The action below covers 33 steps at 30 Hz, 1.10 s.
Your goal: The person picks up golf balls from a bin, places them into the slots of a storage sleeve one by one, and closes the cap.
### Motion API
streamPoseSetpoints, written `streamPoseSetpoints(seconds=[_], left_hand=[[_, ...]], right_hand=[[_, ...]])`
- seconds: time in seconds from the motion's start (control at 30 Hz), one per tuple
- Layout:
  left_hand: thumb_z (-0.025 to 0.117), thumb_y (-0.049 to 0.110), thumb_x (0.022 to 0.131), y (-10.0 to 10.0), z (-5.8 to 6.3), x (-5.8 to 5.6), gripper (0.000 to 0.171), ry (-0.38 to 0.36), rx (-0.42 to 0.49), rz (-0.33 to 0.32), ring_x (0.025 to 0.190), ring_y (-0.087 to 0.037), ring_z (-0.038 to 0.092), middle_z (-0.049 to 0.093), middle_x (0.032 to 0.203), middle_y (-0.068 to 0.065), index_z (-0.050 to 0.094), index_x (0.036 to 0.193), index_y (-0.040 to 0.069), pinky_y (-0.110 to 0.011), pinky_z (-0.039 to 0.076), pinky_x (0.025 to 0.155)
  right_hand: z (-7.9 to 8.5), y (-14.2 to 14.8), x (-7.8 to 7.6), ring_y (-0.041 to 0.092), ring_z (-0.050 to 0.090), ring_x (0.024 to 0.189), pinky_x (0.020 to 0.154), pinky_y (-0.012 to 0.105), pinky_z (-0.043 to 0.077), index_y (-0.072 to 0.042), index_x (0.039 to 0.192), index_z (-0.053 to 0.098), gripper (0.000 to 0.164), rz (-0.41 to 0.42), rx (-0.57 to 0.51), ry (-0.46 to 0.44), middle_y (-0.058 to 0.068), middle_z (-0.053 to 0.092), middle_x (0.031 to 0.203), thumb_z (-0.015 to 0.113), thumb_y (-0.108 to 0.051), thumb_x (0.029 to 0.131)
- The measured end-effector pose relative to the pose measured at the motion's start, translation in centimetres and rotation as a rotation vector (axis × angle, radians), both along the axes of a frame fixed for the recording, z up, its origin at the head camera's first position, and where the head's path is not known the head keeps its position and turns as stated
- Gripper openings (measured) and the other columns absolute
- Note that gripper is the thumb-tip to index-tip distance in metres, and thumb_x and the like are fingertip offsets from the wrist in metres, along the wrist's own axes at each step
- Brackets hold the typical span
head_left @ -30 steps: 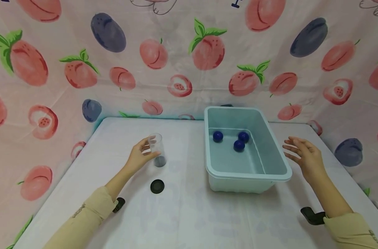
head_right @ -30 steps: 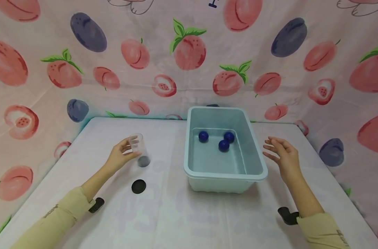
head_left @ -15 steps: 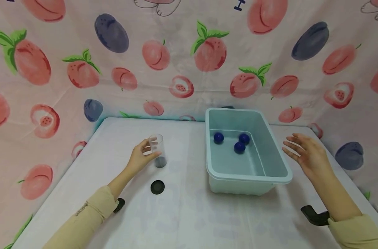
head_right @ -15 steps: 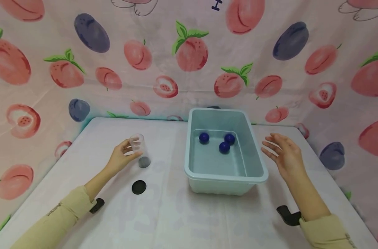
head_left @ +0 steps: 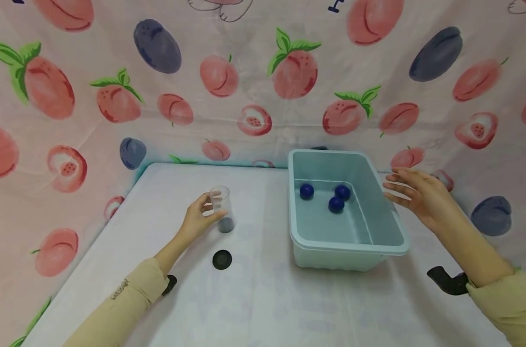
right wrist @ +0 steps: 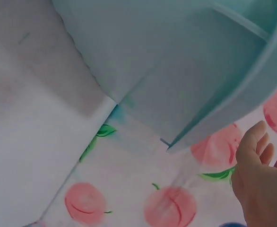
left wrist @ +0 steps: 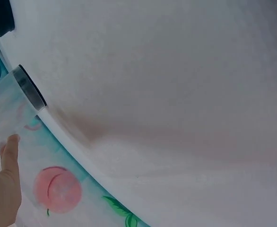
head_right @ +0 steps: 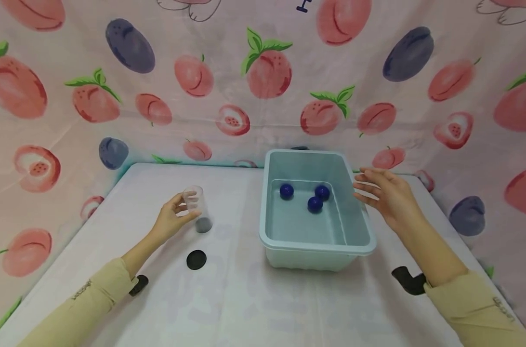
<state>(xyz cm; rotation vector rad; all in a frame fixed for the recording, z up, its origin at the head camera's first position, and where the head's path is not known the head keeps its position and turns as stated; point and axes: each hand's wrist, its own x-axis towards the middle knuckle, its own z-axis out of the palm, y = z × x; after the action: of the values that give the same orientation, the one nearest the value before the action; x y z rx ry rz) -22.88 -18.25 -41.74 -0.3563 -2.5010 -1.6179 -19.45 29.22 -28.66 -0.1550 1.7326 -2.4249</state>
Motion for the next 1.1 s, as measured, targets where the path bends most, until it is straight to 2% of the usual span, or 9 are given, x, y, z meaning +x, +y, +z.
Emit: streamPoseSetpoints(seconds=[0.2,0.3,0.47,0.53,0.6,0.7,0.8,0.97,1.1], left_hand=[[0.074,0.008,0.080,0.2,0.2,-0.2,0.054,0.010,-0.006,-0.004,0.102,-0.039,0.061,0.058,0.114,-0.025,0.051,0.129,0.000,-0.041,0.054,0.083],[0.074,0.008,0.080,0.2,0.3,-0.2,0.054,0.005,-0.017,-0.002,0.101,-0.038,0.062,0.057,0.114,-0.024,0.051,0.128,0.000,-0.039,0.054,0.081],[0.075,0.009,0.080,0.1,0.6,-0.1,0.058,-0.015,-0.046,0.011,0.100,-0.036,0.061,0.056,0.112,-0.021,0.050,0.132,0.005,-0.033,0.054,0.079],[0.075,0.010,0.079,0.1,0.7,-0.1,0.060,-0.025,-0.057,0.018,0.101,-0.036,0.061,0.056,0.110,-0.019,0.049,0.134,0.007,-0.030,0.053,0.078],[0.075,0.011,0.079,0.0,0.7,0.0,0.061,-0.036,-0.069,0.024,0.102,-0.036,0.061,0.057,0.110,-0.019,0.050,0.135,0.007,-0.028,0.052,0.078],[0.075,0.011,0.079,0.0,0.6,-0.1,0.059,-0.049,-0.077,0.025,0.104,-0.036,0.061,0.057,0.112,-0.019,0.052,0.133,0.006,-0.033,0.052,0.080],[0.075,0.012,0.080,0.1,0.6,-0.1,0.056,-0.057,-0.073,0.022,0.105,-0.036,0.061,0.058,0.112,-0.019,0.054,0.131,0.007,-0.039,0.052,0.083],[0.076,0.012,0.079,0.0,0.6,-0.1,0.056,-0.058,-0.065,0.027,0.105,-0.036,0.062,0.058,0.113,-0.019,0.055,0.131,0.008,-0.033,0.053,0.080],[0.076,0.011,0.079,-0.2,0.6,-0.1,0.058,-0.070,-0.058,0.031,0.104,-0.036,0.063,0.058,0.115,-0.020,0.053,0.132,0.005,-0.023,0.051,0.076]], right_hand=[[1.8,-1.3,-0.9,0.009,0.069,0.088,0.072,0.026,0.058,-0.023,0.099,0.070,0.019,0.067,0.236,-0.043,-0.007,0.071,0.093,0.051,-0.020,0.098],[2.6,-2.2,-1.7,0.007,0.068,0.086,0.071,0.026,0.058,-0.026,0.096,0.070,0.018,0.089,0.333,-0.062,-0.009,0.070,0.091,0.053,-0.021,0.097],[3.8,-3.7,-3.3,0.003,0.067,0.085,0.075,0.024,0.057,-0.030,0.097,0.063,0.009,0.114,0.565,-0.087,-0.015,0.066,0.090,0.054,-0.031,0.096],[4.1,-4.2,-3.8,0.001,0.066,0.086,0.077,0.024,0.056,-0.028,0.103,0.059,0.012,0.135,0.658,-0.078,-0.018,0.064,0.091,0.052,-0.035,0.096],[4.3,-4.8,-4.2,0.000,0.065,0.086,0.081,0.027,0.056,-0.021,0.113,0.055,0.023,0.151,0.717,-0.078,-0.018,0.062,0.092,0.051,-0.037,0.096],[4.5,-5.5,-4.7,0.000,0.065,0.086,0.084,0.032,0.056,-0.008,0.129,0.045,0.045,0.170,0.767,-0.082,-0.018,0.061,0.093,0.051,-0.037,0.096],[4.5,-6.0,-5.4,0.001,0.064,0.086,0.087,0.038,0.054,0.000,0.137,0.038,0.057,0.179,0.811,-0.100,-0.013,0.061,0.096,0.051,-0.038,0.096],[4.0,-6.4,-6.6,0.005,0.062,0.088,0.090,0.041,0.053,0.001,0.137,0.040,0.056,0.196,0.896,-0.117,0.006,0.060,0.115,0.050,-0.037,0.097],[3.5,-6.7,-7.4,0.005,0.062,0.086,0.087,0.038,0.055,0.002,0.136,0.040,0.053,0.220,0.924,-0.130,0.008,0.059,0.116,0.048,-0.034,0.098]])
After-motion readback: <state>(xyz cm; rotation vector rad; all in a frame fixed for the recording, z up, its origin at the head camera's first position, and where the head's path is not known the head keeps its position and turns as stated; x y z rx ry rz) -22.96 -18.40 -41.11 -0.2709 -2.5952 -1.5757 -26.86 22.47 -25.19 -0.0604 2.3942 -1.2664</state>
